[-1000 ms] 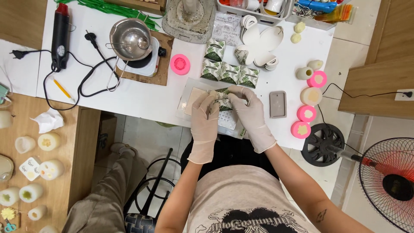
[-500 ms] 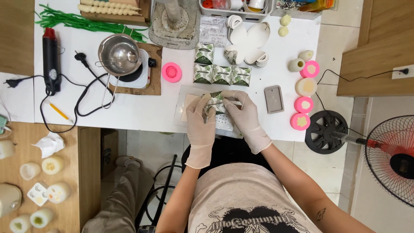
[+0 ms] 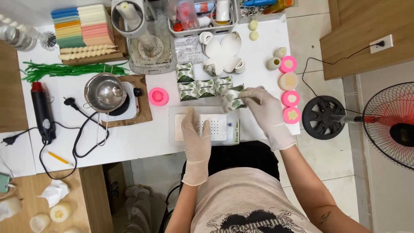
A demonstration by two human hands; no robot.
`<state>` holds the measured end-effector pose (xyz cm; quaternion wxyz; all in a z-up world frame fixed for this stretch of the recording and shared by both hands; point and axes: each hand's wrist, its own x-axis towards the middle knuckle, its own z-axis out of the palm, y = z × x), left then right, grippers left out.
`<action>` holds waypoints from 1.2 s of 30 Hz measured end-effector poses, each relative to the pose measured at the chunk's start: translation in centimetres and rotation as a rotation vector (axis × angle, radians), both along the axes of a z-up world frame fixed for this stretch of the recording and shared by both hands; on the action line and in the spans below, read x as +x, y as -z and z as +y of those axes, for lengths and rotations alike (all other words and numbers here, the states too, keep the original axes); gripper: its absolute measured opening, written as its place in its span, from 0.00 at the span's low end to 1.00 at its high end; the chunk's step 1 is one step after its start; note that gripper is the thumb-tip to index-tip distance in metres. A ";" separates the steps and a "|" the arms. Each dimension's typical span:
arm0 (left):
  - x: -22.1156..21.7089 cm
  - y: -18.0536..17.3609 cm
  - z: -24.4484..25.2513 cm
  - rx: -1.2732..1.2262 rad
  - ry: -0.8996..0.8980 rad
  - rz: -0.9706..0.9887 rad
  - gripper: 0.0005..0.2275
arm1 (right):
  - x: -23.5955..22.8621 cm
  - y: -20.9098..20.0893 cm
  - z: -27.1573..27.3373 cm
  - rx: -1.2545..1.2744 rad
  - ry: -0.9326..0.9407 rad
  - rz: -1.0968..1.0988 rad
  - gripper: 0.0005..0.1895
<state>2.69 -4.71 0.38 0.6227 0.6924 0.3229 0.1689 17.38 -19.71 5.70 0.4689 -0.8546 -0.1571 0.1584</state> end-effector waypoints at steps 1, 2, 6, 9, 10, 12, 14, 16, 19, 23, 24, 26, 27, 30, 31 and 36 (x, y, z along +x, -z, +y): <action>0.1 0.3 0.2 0.007 -0.004 -0.003 0.27 | 0.8 0.3 -1.0 -0.016 0.130 0.098 0.10; 0.2 0.7 0.3 0.014 -0.007 -0.005 0.26 | 1.7 0.7 -2.0 -0.031 0.259 0.197 0.09; 0.5 0.4 0.2 -0.041 -0.003 0.067 0.26 | 5.2 7.3 -3.6 -0.224 0.276 -0.027 0.08; 0.2 0.0 -0.1 -0.030 -0.004 0.000 0.26 | 7.1 12.3 -3.4 -0.183 0.275 0.088 0.07; 0.1 -0.2 -0.1 0.012 0.010 0.022 0.26 | 7.3 13.1 -3.0 -0.196 0.280 0.082 0.07; -0.3 -0.5 -0.1 0.055 0.012 0.049 0.26 | 7.8 14.1 -2.3 -0.207 0.272 0.078 0.06; -0.6 -0.6 0.0 -0.005 -0.025 0.076 0.25 | 8.2 14.3 -1.7 -0.250 0.251 0.046 0.07; -0.8 -1.7 0.2 0.047 -0.038 0.151 0.25 | 8.5 14.7 -1.6 -0.277 0.221 0.029 0.07; -0.7 -2.3 0.0 0.098 -0.057 0.234 0.25 | 9.1 15.3 -1.7 -0.336 0.182 -0.025 0.07; -1.1 -1.8 -0.6 0.135 -0.074 0.171 0.25 | 9.3 16.0 -1.8 -0.326 0.150 -0.031 0.07; -1.2 -1.4 -0.8 0.137 -0.078 0.173 0.25 | 9.1 16.1 -1.8 -0.324 0.145 -0.029 0.07; -1.2 -0.7 -1.0 0.163 -0.085 0.148 0.25 | 9.0 16.1 -1.6 -0.357 0.131 -0.056 0.07; -1.2 -0.8 -1.2 0.164 -0.089 0.149 0.25 | 9.1 16.1 -1.6 -0.357 0.127 -0.056 0.07; -1.0 -1.6 -1.8 0.194 -0.102 0.102 0.25 | 9.1 16.0 -1.6 -0.404 0.097 -0.012 0.07; -0.8 -2.3 -1.9 0.197 -0.098 0.146 0.25 | 9.1 16.0 -1.5 -0.409 0.088 -0.005 0.08; -1.1 -3.2 -2.4 0.229 -0.105 0.155 0.25 | 9.3 14.0 -1.2 -0.450 0.025 0.002 0.09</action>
